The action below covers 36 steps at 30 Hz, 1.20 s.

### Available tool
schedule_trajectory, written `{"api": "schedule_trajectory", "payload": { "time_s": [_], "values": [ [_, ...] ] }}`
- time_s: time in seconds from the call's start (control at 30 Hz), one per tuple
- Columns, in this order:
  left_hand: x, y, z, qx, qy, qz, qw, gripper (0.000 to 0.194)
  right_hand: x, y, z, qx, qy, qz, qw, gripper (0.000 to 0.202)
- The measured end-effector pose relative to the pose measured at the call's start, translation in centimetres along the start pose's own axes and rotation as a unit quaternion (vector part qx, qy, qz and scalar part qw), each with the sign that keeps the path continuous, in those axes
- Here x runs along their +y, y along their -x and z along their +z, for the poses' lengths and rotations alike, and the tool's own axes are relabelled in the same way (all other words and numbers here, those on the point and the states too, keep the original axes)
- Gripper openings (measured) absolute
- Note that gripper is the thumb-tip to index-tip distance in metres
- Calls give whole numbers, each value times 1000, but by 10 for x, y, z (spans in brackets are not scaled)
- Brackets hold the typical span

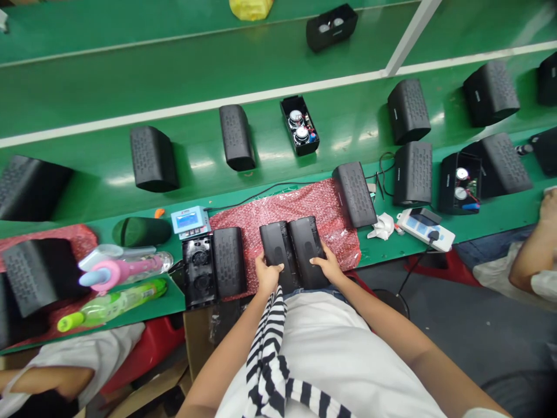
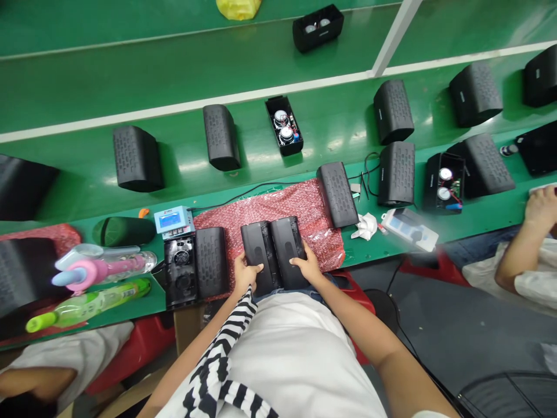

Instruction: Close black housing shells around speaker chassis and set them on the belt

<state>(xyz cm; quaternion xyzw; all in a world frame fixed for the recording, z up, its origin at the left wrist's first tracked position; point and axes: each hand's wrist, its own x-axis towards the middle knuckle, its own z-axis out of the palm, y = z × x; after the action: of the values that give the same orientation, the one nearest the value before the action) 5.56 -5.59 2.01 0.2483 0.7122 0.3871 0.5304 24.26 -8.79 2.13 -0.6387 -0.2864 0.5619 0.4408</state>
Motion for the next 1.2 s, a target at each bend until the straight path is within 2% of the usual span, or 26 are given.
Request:
{"api": "schedule_trajectory", "payload": {
  "time_s": [0.23,0.63,0.73,0.87,0.97,1.07,1.13,1.2],
  "values": [
    [-14,-6,-2,38,3,43,998,71,-1,-2,2,22,-48,42,998,68],
    [4,3,7,78,-17,15,997,65,1,-3,0,16,-78,53,995,67],
    [12,7,11,83,-21,5,996,63,1,-6,-5,-6,-67,76,995,72],
    [17,8,12,91,-36,-15,995,64,-6,-12,-15,-77,4,78,994,74],
    [14,5,10,83,-40,-11,996,65,-19,-21,-27,-138,123,52,981,61],
    [13,3,9,86,-34,-9,996,65,-44,-39,-39,-193,205,45,958,47],
    [16,5,10,95,-29,-17,995,64,-67,-60,-43,-204,204,44,956,42],
    [19,7,10,100,-24,-21,995,62,-93,-89,-42,-183,144,53,971,38]
  ]
}}
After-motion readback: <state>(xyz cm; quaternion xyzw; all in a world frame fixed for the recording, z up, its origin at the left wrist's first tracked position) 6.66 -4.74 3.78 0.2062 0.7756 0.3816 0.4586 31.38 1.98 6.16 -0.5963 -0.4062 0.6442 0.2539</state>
